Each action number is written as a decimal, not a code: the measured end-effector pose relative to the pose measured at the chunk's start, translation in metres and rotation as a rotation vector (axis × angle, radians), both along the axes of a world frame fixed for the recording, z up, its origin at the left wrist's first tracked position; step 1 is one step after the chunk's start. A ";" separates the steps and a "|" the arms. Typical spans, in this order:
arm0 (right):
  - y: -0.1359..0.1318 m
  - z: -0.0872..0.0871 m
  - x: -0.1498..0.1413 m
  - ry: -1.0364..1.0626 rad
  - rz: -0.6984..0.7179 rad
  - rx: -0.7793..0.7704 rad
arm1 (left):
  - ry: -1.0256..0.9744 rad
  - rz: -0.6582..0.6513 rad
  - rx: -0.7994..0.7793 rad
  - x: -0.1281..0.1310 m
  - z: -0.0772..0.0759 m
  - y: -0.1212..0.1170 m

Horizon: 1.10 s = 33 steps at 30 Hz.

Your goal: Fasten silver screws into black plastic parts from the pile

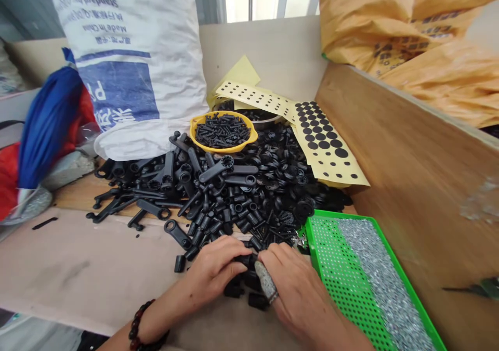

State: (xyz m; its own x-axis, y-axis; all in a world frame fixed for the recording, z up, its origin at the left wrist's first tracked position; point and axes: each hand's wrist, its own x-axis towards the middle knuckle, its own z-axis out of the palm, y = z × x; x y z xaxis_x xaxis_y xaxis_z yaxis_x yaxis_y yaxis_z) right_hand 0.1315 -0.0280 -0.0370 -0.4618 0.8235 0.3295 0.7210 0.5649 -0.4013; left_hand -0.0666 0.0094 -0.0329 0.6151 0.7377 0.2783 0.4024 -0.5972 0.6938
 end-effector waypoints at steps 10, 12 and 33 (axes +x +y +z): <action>-0.010 -0.015 -0.009 0.130 0.050 0.021 | -0.120 -0.022 0.176 0.003 -0.007 -0.013; -0.009 -0.011 -0.011 0.160 0.070 -0.014 | -0.135 -0.009 0.221 0.002 -0.010 -0.016; -0.022 -0.017 -0.012 -0.022 0.058 0.014 | -0.053 0.002 -0.186 -0.007 -0.002 -0.021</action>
State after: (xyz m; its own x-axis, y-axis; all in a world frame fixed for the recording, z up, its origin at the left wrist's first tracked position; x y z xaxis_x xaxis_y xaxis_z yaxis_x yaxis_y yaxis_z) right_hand 0.1194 -0.0504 -0.0540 -0.5160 0.7906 0.3296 0.6957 0.6113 -0.3773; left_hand -0.0741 -0.0113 -0.0344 0.6013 0.7809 0.1695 0.3633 -0.4560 0.8124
